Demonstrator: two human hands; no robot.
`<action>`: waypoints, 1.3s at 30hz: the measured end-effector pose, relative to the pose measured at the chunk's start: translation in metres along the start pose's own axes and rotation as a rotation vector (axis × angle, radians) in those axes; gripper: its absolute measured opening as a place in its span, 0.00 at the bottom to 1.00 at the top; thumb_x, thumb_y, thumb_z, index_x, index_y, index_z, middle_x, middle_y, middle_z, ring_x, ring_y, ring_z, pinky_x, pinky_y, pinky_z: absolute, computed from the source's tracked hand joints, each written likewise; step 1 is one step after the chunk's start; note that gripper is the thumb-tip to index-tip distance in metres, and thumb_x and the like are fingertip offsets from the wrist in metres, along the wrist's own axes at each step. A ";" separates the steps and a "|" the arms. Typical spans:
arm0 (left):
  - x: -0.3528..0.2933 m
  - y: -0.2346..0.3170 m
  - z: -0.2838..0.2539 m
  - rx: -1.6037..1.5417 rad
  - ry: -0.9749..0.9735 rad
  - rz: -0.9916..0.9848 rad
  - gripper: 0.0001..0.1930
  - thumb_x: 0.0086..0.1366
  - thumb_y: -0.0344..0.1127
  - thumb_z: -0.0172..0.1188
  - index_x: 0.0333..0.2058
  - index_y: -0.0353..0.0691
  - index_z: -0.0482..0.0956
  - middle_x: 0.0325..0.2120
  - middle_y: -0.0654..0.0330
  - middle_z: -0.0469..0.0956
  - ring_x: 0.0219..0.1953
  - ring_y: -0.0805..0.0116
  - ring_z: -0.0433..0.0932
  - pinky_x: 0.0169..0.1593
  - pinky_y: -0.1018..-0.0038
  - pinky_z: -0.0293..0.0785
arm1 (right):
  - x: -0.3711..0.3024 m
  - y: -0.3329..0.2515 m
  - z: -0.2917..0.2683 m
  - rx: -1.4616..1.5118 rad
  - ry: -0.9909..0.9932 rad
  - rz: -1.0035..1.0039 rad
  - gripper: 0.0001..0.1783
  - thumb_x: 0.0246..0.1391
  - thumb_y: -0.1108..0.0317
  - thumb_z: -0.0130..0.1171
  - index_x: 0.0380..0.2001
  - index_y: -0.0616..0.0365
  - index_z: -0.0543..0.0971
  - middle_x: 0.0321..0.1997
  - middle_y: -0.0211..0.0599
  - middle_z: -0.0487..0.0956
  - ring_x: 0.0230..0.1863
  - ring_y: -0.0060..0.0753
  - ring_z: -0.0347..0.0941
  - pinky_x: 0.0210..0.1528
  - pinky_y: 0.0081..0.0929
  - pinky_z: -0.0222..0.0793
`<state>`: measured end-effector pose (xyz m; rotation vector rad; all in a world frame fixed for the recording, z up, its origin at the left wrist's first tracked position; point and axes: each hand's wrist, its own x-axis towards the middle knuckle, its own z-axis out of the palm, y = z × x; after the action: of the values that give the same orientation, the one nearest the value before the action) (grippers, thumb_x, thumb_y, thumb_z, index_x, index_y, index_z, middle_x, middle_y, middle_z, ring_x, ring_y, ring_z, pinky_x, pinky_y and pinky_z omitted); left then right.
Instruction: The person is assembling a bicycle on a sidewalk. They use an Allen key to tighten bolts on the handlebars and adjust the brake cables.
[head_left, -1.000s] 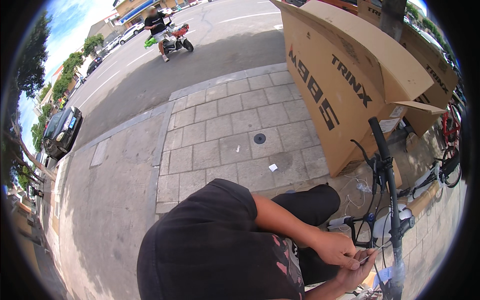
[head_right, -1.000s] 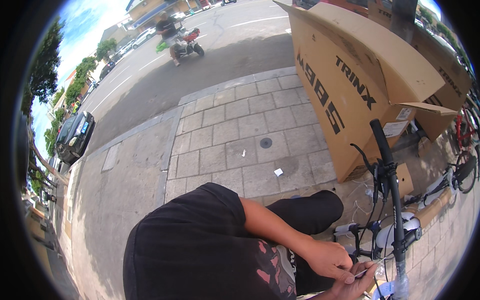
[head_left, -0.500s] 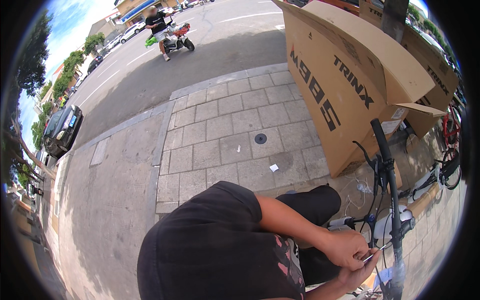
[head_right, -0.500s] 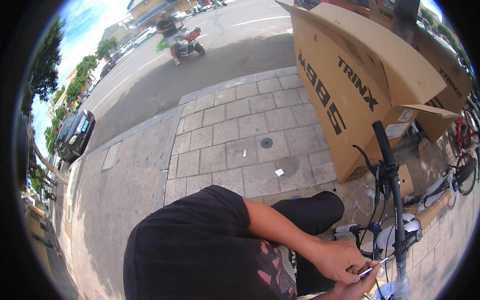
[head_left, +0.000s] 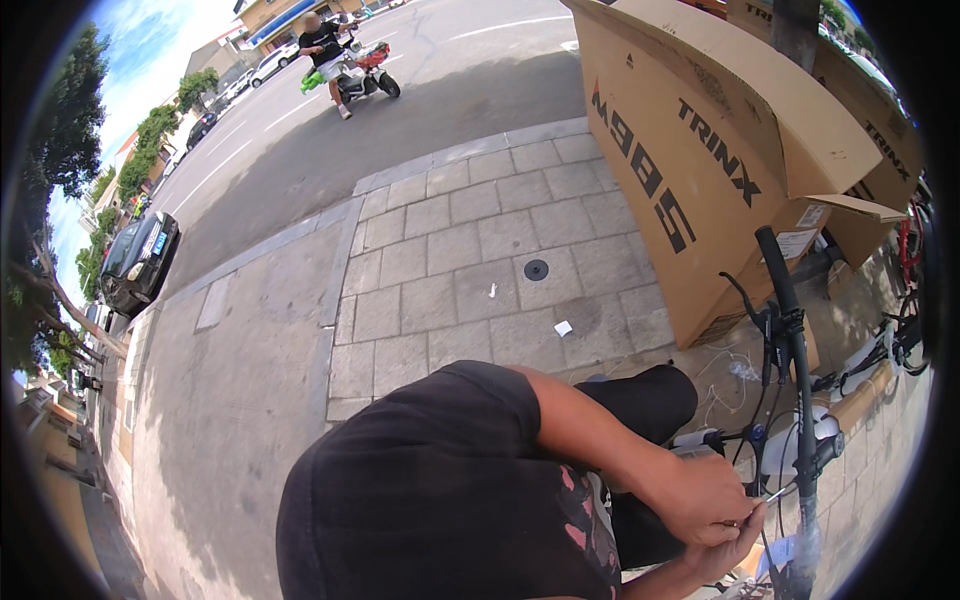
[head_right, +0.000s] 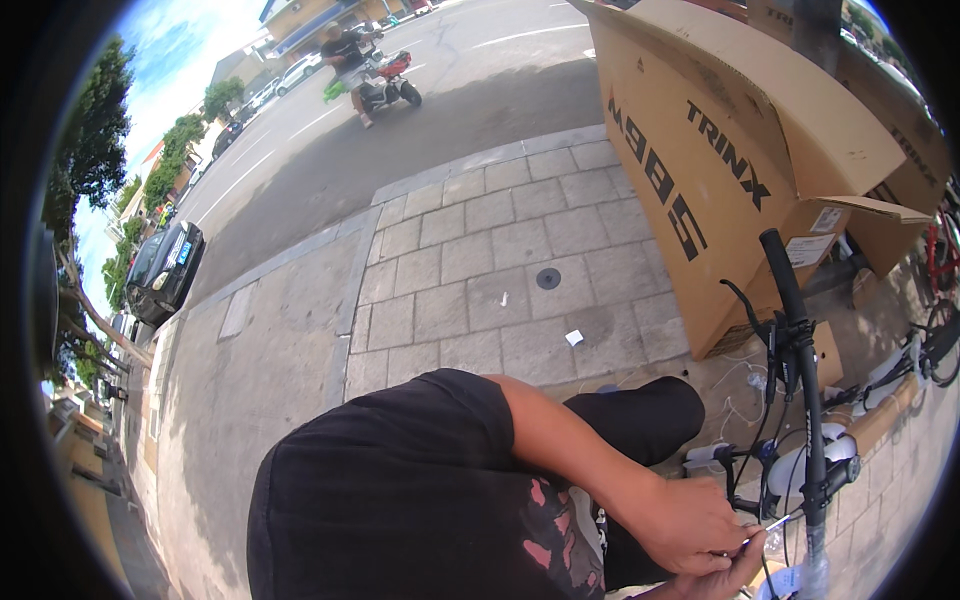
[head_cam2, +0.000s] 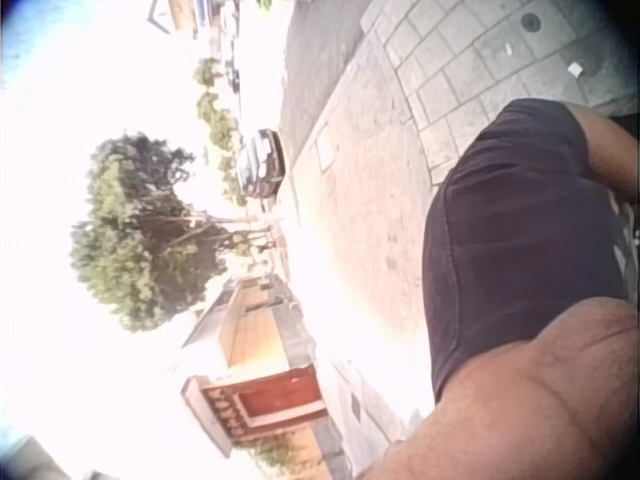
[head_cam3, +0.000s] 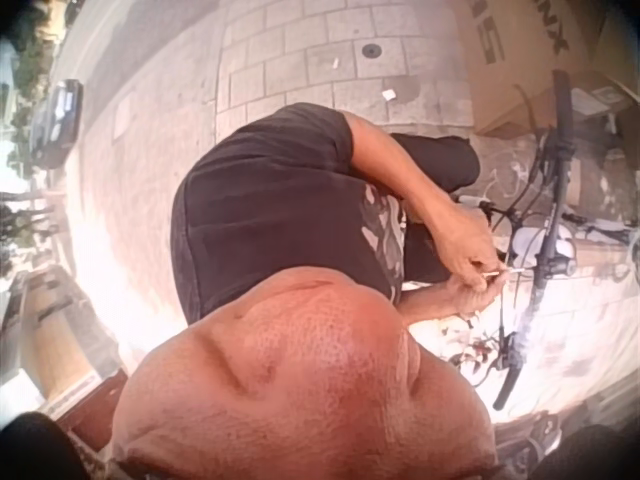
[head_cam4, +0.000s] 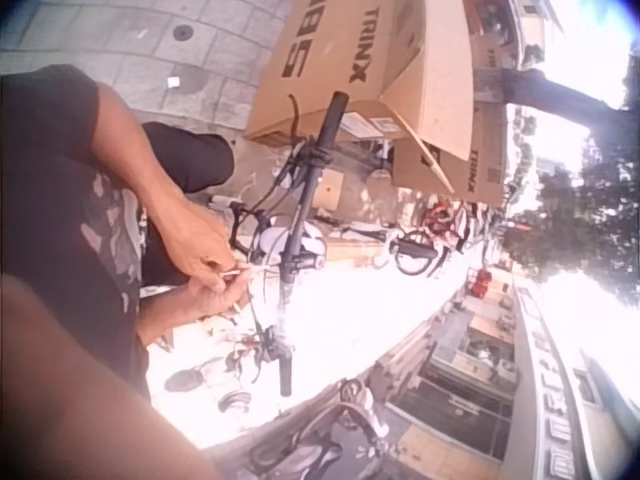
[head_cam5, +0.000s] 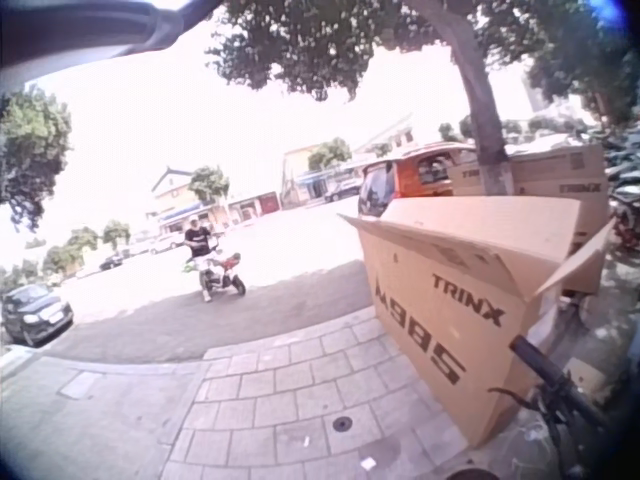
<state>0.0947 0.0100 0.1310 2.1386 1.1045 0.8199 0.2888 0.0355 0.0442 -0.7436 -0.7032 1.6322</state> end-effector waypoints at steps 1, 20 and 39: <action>-0.001 -0.009 0.001 -0.166 -0.001 0.005 0.20 0.69 0.49 0.58 0.31 0.34 0.79 0.19 0.52 0.79 0.22 0.54 0.81 0.24 0.62 0.73 | -0.005 0.000 0.009 -0.076 0.078 -0.113 0.18 0.77 0.56 0.48 0.49 0.62 0.77 0.47 0.31 0.80 0.47 0.22 0.77 0.50 0.26 0.72; -0.002 -0.013 0.058 -1.768 -0.255 -0.461 0.21 0.67 0.53 0.71 0.34 0.44 0.72 0.18 0.68 0.68 0.14 0.77 0.67 0.13 0.82 0.50 | -0.003 -0.013 -0.020 0.133 0.022 0.211 0.15 0.74 0.56 0.52 0.48 0.56 0.79 0.43 0.29 0.82 0.38 0.18 0.77 0.42 0.18 0.75; 0.019 0.013 -0.006 -0.292 -0.054 0.060 0.14 0.63 0.28 0.63 0.25 0.36 0.65 0.16 0.54 0.67 0.19 0.54 0.69 0.25 0.62 0.65 | 0.001 -0.014 0.049 0.063 0.086 0.041 0.17 0.71 0.58 0.56 0.31 0.59 0.81 0.18 0.20 0.70 0.15 0.11 0.59 0.17 0.15 0.52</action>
<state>0.1051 0.0210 0.1491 1.9435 0.8398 0.8870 0.2592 0.0361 0.0856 -0.7824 -0.5766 1.6421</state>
